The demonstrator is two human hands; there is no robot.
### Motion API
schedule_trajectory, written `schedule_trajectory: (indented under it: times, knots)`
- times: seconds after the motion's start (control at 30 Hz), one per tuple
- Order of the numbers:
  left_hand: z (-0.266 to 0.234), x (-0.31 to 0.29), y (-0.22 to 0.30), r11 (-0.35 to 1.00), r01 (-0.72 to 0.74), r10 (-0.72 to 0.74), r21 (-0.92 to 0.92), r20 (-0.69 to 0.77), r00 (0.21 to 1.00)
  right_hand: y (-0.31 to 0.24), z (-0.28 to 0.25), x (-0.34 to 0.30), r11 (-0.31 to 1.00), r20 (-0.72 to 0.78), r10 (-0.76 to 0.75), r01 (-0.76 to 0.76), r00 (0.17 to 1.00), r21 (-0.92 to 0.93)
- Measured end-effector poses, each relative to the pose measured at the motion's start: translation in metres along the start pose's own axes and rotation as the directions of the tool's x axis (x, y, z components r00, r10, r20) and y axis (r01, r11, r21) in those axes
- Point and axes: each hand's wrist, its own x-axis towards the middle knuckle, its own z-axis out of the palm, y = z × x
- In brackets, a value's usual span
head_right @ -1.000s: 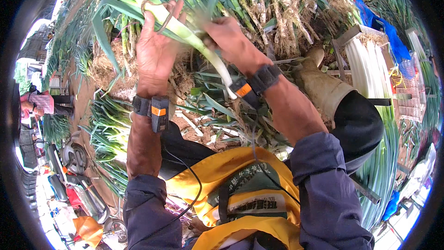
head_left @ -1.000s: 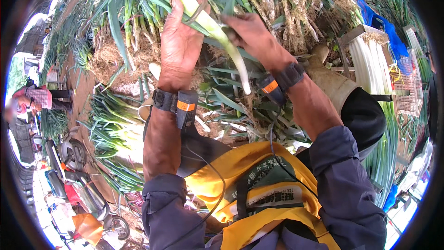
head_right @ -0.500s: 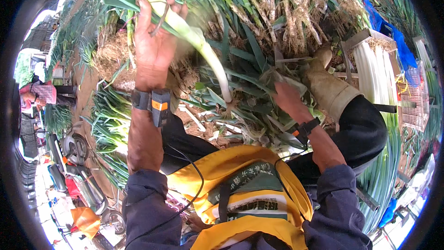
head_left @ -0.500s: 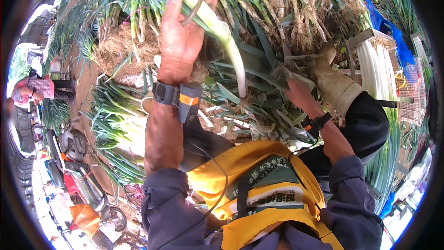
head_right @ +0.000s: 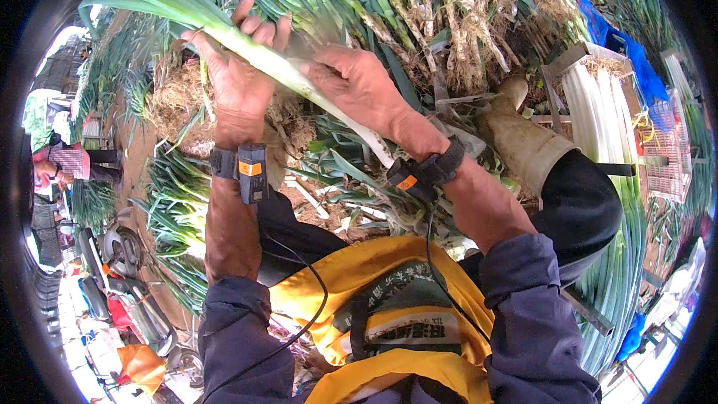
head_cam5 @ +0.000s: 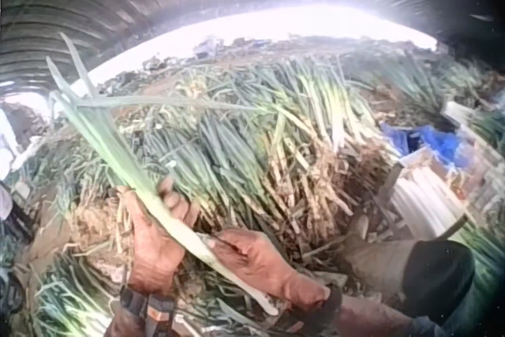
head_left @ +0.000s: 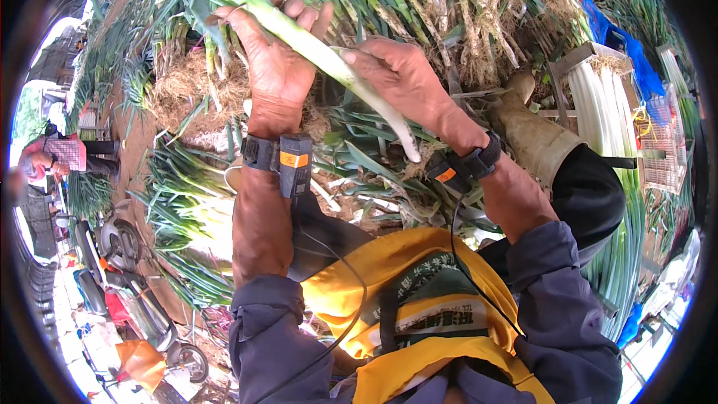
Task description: Clean and sort green onions by hand in an outdoor processing area.
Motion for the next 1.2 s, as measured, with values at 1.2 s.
schedule_trajectory:
  times: [1.2]
  knots:
    - [-0.009,0.005,-0.028,0.978,-0.028,0.063,0.206,-0.167,0.984,0.015,-0.009,0.011,0.977,-0.091,0.204,-0.196,0.975,0.084]
